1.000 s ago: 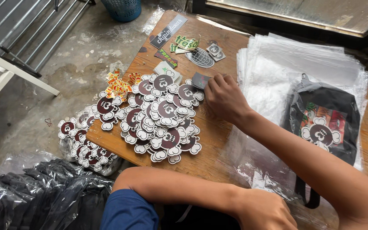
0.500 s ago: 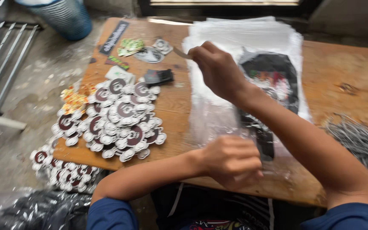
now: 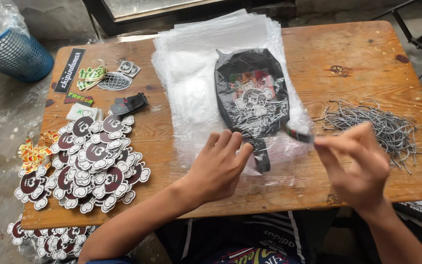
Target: The person attaches a circular sticker to the zipper pull of a black pouch and places the pouch into a clear plastic bag. They repeat these actions with another pouch, handling items one at a time on a wooden table.
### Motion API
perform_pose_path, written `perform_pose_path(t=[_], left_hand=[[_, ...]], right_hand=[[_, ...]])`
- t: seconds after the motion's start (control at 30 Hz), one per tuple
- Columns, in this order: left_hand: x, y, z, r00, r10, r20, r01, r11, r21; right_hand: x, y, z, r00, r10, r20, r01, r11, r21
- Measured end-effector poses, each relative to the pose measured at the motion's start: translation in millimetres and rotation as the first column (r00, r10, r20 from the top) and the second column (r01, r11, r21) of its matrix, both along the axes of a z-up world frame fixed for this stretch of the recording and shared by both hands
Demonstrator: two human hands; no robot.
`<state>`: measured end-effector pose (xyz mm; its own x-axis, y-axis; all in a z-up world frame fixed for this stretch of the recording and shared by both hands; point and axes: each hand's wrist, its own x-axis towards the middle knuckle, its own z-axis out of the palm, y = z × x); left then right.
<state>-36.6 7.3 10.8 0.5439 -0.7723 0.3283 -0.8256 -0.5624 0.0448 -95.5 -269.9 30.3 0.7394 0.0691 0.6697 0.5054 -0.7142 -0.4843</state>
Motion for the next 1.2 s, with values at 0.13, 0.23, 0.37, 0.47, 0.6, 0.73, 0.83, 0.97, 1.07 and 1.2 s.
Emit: perform_pose_path(t=[0.13, 0.23, 0.37, 0.47, 0.6, 0.73, 0.83, 0.97, 1.07, 1.2], left_hand=[[11, -5, 23, 0.999, -0.001, -0.038, -0.003, 0.994, -0.105], [18, -9, 40, 0.999, 0.036, -0.014, -0.038, 0.989, -0.14], [18, -18, 53, 0.985, 0.088, 0.148, -0.053, 0.973, -0.224], [20, -27, 41, 0.945, 0.103, 0.31, -0.017, 0.963, -0.268], [13, -31, 38, 0.9, 0.122, 0.418, 0.019, 0.949, -0.316], [4, -25, 45, 0.887, 0.115, 0.447, 0.043, 0.944, -0.328], [0, -20, 39, 0.887, 0.119, 0.445, 0.047, 0.938, -0.344], [-6, -6, 29, 0.92, 0.1, 0.378, 0.023, 0.951, -0.307], [-15, 8, 27, 0.972, 0.118, 0.204, -0.085, 0.983, -0.16], [-20, 28, 15, 0.976, 0.212, 0.043, -0.214, 0.977, 0.025]], right_hand=[[-36, 18, -1, 0.988, 0.146, -0.054, -0.14, 0.985, 0.097], [-42, 39, 4, 0.95, 0.257, -0.178, -0.259, 0.966, 0.009], [-16, 75, 12, 0.872, 0.336, -0.355, -0.379, 0.924, -0.056], [24, 98, -16, 0.854, 0.301, -0.425, -0.373, 0.923, -0.095], [71, 118, -42, 0.925, 0.075, -0.373, -0.179, 0.951, -0.254], [113, 128, -58, 0.929, -0.144, -0.34, 0.008, 0.928, -0.372], [134, 134, -74, 0.897, -0.349, -0.272, 0.188, 0.857, -0.479], [137, 134, -105, 0.778, -0.614, -0.135, 0.428, 0.675, -0.6], [108, 122, -92, 0.797, -0.589, -0.131, 0.371, 0.65, -0.664], [48, 120, -44, 0.892, -0.27, -0.363, 0.057, 0.863, -0.501]])
